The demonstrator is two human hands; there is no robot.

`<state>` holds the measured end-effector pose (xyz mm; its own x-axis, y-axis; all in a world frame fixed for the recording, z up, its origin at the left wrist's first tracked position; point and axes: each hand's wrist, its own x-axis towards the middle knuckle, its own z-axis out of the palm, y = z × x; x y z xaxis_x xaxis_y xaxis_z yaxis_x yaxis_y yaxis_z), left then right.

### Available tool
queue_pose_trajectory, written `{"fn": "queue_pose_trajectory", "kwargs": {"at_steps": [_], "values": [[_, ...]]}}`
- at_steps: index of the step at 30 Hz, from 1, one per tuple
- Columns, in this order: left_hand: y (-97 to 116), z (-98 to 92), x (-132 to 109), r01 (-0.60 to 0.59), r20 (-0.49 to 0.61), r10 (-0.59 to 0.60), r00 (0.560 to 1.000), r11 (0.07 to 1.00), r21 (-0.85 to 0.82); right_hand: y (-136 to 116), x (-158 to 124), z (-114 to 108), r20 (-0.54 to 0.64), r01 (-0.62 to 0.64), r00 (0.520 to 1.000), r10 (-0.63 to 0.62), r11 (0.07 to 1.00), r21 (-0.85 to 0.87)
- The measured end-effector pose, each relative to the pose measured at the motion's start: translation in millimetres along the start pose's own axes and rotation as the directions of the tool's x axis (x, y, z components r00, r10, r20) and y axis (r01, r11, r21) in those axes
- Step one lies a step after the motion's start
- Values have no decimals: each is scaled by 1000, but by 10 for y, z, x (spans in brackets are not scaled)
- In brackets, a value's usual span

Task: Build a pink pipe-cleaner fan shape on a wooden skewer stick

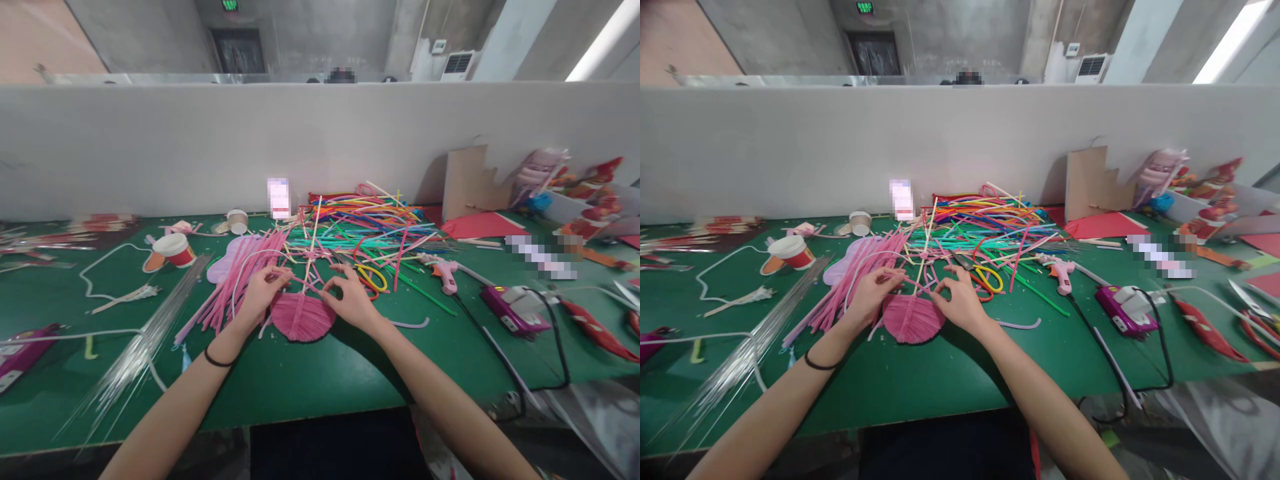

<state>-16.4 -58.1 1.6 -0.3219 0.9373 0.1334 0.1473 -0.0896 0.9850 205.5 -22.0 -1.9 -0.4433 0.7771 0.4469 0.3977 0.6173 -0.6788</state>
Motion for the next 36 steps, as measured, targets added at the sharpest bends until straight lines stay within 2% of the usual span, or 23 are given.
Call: {"fn": "queue_pose_trajectory", "kwargs": {"at_steps": [3, 7, 10, 12, 13, 15, 17, 21, 25, 31, 36], "values": [[-8, -15, 9, 60, 37, -58, 998, 997, -44, -15, -15, -6, 54, -14, 998, 13, 1000, 9], [-14, -6, 6, 71, 90, -62, 994, 992, -106, -27, -45, 7, 106, -31, 994, 37, 998, -56], [-2, 10, -6, 55, 106, -43, 993, 992, -109, -72, -50, -3, -66, -27, 998, 14, 980, -196], [13, 22, -18, 55, 118, -43, 992, 993, -107, -112, -38, -23, -195, 2, 979, -55, 966, -258], [21, 28, -25, 59, 127, -45, 991, 993, -106, -128, -28, -31, -211, 36, 973, -92, 965, -259], [37, 38, -37, 61, 140, -47, 989, 993, -100, -147, -10, -26, -142, 118, 978, -151, 969, -218], [51, 46, -49, 55, 147, -41, 988, 995, -87, -148, -1, 9, -19, 171, 984, -177, 970, -176], [77, 63, -72, 42, 151, -35, 988, 998, -42, -147, -6, 105, 142, 173, 978, -155, 977, -123], [105, 88, -94, 44, 164, -40, 986, 999, -20, -182, -6, 117, 163, 132, 978, -134, 991, 20], [156, 113, -105, 109, 176, -85, 981, 985, -132, -208, -1, 85, 202, -12, 979, -10, 994, 105], [136, 112, -90, 150, 171, -109, 979, 958, -245, -244, -30, 121, 279, -65, 960, 21, 986, 151]]}}
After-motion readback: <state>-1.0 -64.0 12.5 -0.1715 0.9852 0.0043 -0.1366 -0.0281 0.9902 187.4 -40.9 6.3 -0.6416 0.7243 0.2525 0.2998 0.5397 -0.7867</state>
